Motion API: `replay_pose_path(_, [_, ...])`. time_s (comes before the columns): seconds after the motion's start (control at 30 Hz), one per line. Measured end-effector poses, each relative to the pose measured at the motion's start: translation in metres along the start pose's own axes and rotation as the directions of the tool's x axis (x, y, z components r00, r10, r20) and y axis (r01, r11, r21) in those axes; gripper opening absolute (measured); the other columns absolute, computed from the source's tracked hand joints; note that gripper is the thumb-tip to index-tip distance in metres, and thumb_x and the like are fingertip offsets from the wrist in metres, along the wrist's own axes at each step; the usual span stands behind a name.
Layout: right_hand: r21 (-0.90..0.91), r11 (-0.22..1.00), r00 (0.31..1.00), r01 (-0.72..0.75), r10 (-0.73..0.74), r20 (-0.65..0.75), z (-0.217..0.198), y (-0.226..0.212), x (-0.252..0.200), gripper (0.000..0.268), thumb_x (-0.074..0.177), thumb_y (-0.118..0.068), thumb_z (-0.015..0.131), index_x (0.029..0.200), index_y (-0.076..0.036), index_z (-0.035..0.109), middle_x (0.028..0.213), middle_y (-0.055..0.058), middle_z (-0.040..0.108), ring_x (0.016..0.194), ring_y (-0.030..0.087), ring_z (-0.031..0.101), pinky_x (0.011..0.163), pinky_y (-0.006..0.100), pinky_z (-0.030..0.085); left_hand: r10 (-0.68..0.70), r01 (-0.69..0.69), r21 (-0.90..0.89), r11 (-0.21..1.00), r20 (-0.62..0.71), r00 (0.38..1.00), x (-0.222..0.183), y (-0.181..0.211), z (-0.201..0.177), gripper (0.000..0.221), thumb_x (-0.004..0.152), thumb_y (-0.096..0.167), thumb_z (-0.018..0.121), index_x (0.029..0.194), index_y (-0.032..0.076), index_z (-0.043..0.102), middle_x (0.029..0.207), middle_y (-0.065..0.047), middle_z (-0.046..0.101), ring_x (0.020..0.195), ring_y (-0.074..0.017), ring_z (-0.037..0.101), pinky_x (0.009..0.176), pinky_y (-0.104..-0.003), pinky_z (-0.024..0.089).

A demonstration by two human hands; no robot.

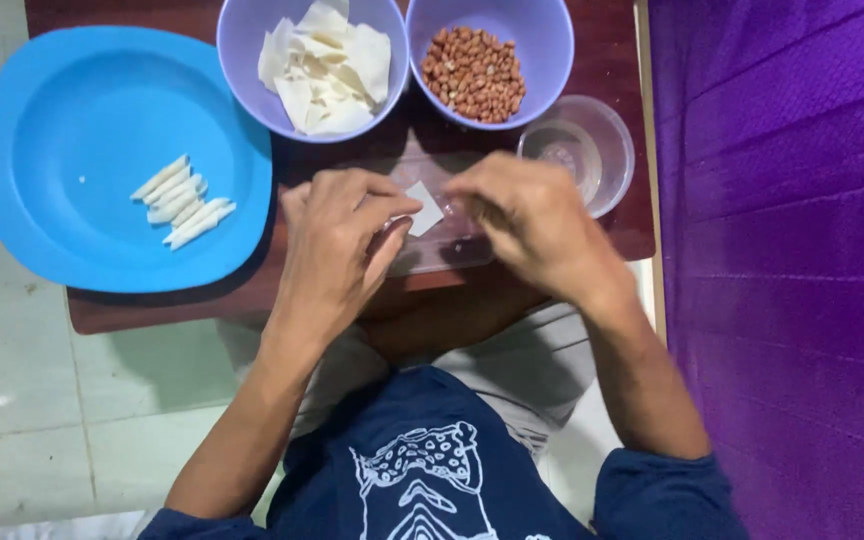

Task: Assembling peanut rolls by placing peanuts inside a wrapper, rolling it, and sealing it with water.

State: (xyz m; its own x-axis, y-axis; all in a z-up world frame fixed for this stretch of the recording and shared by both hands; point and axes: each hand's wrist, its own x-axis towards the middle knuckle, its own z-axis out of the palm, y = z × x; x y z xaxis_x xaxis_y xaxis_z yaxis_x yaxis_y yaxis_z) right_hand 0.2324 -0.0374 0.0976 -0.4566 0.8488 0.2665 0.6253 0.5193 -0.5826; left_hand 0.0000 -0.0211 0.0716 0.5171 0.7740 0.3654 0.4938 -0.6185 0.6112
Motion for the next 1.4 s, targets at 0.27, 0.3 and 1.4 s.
replay_pose_path(0.27, [0.130, 0.962, 0.947, -0.241, 0.263, -0.187, 0.080, 0.004, -0.029, 0.010, 0.094, -0.006, 0.075, 0.102, -0.012, 0.076, 0.093, 0.006, 0.074, 0.088, 0.029, 0.071, 0.081, 0.038, 0.057, -0.063, 0.058, 0.076, 0.995, 0.057, 0.996, -0.034, -0.047, 0.041, 0.008, 0.099, 0.028, 0.070, 0.106, 0.027, 0.073, 0.114, 0.010, 0.060, 0.116, -0.0165, 0.053, 0.091, -0.037, 0.033])
replay_pose_path(0.3, [0.086, 0.969, 0.936, -0.232, 0.247, -0.252, 0.086, 0.005, -0.031, 0.008, 0.094, -0.009, 0.077, 0.101, -0.014, 0.078, 0.092, 0.003, 0.072, 0.086, 0.027, 0.068, 0.082, 0.036, 0.055, -0.051, 0.048, 0.080, 0.996, 0.039, 0.998, -0.032, -0.046, 0.041, 0.003, 0.099, 0.024, 0.071, 0.099, 0.024, 0.074, 0.110, 0.008, 0.059, 0.115, -0.0191, 0.051, 0.089, -0.036, 0.035])
replay_pose_path(1.4, [-0.019, 0.978, 0.910, -0.208, 0.187, -0.370, 0.110, 0.010, -0.033, 0.006, 0.098, -0.015, 0.076, 0.102, -0.017, 0.080, 0.091, 0.003, 0.062, 0.090, 0.025, 0.058, 0.083, 0.036, 0.050, -0.051, 0.053, 0.052, 0.997, -0.042, 0.998, -0.036, -0.047, 0.048, 0.010, 0.100, 0.031, 0.071, 0.096, 0.022, 0.075, 0.107, 0.003, 0.058, 0.113, -0.0243, 0.052, 0.087, -0.042, 0.035])
